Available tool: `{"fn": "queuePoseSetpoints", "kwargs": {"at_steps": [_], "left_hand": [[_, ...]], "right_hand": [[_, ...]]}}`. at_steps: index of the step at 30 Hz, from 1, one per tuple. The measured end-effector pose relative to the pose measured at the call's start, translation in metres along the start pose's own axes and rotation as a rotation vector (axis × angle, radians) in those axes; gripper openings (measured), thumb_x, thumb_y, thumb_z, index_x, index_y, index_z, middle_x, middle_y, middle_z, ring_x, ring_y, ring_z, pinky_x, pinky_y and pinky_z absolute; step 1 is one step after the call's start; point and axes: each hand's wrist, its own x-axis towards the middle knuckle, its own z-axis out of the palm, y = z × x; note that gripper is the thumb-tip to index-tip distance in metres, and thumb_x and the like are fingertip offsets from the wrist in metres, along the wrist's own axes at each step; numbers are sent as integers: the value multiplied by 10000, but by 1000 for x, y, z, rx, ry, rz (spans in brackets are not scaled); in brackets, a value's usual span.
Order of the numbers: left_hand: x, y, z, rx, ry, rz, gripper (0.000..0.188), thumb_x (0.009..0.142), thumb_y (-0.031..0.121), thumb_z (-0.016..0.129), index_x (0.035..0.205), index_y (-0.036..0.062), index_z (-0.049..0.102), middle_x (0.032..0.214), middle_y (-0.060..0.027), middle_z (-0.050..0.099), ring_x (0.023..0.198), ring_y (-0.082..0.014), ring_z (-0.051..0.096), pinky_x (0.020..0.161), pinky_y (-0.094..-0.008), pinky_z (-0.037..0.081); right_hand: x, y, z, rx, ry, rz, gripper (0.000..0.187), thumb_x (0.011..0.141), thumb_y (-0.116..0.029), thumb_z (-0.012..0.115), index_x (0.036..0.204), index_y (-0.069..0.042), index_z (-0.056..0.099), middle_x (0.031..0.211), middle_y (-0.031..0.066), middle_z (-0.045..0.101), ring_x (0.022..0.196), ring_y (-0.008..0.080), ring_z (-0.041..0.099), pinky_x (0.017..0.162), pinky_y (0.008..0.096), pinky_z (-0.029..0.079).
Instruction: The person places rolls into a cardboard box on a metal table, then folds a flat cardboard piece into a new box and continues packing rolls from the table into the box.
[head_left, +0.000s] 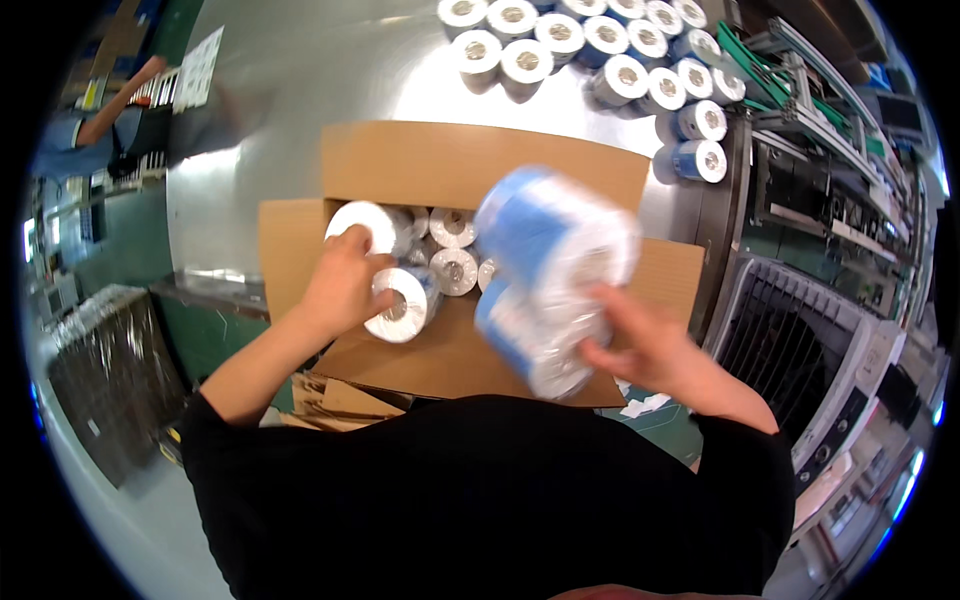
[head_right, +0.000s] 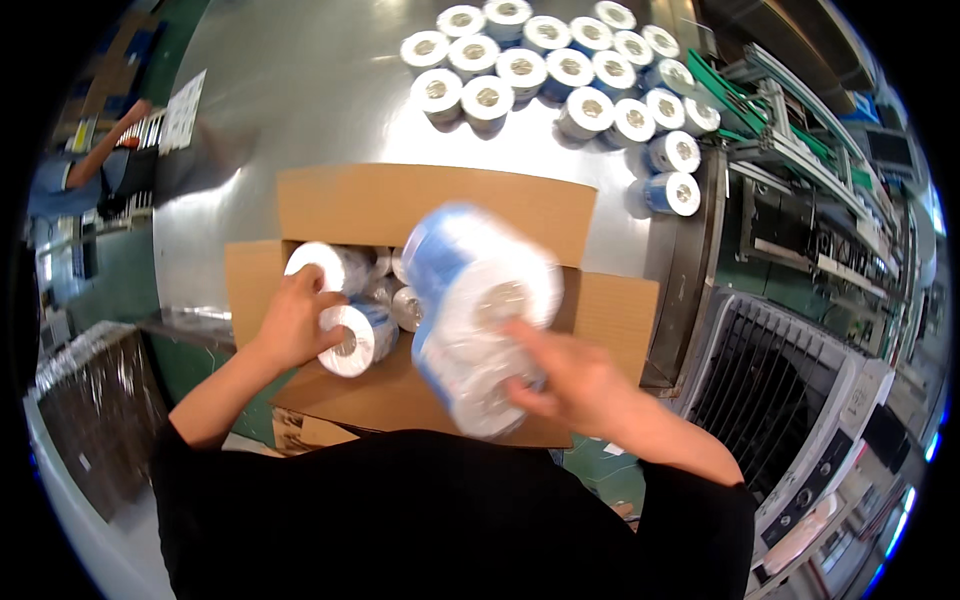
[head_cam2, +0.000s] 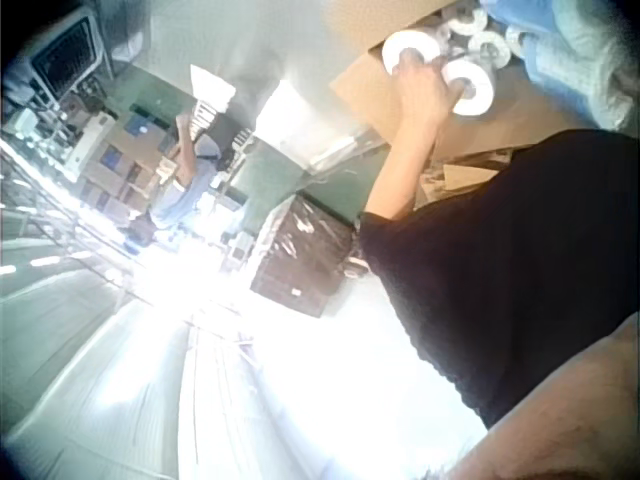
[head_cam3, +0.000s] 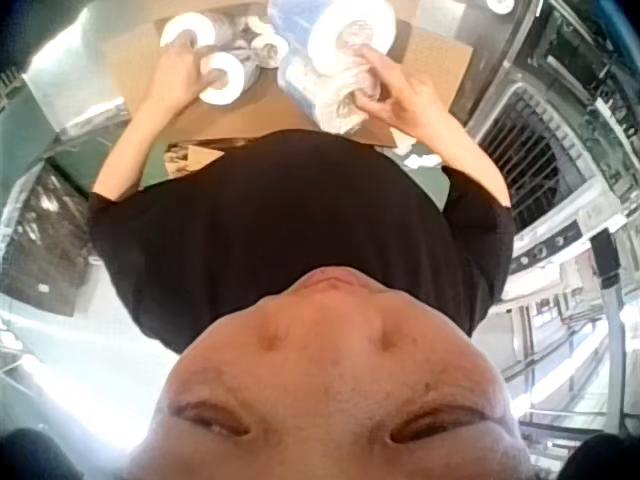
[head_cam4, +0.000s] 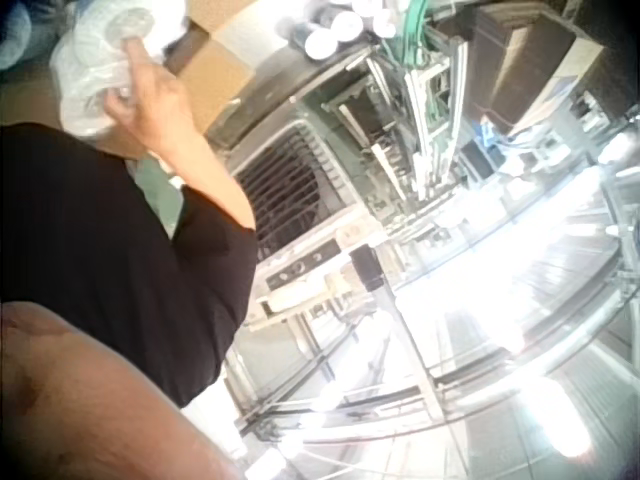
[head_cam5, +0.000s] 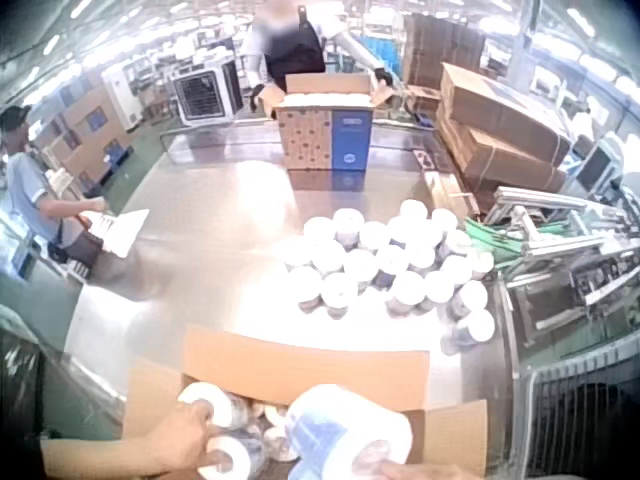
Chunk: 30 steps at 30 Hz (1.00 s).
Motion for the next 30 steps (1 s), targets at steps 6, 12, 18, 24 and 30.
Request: {"fn": "queuePoseSetpoints", "kwargs": {"at_steps": [6,12,18,24,30], "left_hand": [[9,-50,69,282,-62,235,271,581,171,724,826,62,680,1013,-196,496,988,-337,476,864,-414,401],[46,-67,57,313,-595,109,338,665,317,755,963,162,710,1092,-190,552,1010,-292,553,855,-369,460],[165,-3,-50,-933,-159,-160,307,888,320,569,951,27,636,703,-18,605,679,-80,591,560,-227,450],[334,-44,35,7,152,-338,695,698,508,672,1251,114,523,1097,-216,567,1017,-315,563,854,-370,469],[409,-12,68,32,49,-597,753,669,625,612,1283,203,506,1256,-233,432,1177,-366,377,949,-466,367]], "right_hand": [[93,15,124,-12,-366,291,655,773,-126,594,1309,97,290,717,227,606,659,359,610,578,436,495],[127,53,219,-17,-445,342,715,796,-142,591,1318,166,213,803,289,600,741,395,611,655,429,504],[107,43,72,556,274,247,212,802,-194,656,941,-34,653,747,91,648,703,151,617,629,273,492],[128,215,-41,418,675,925,583,840,-216,606,1295,21,330,847,154,641,598,187,651,460,268,511],[176,301,-38,368,542,1228,949,811,-350,608,1375,114,3,833,193,650,577,278,652,459,326,539]]}}
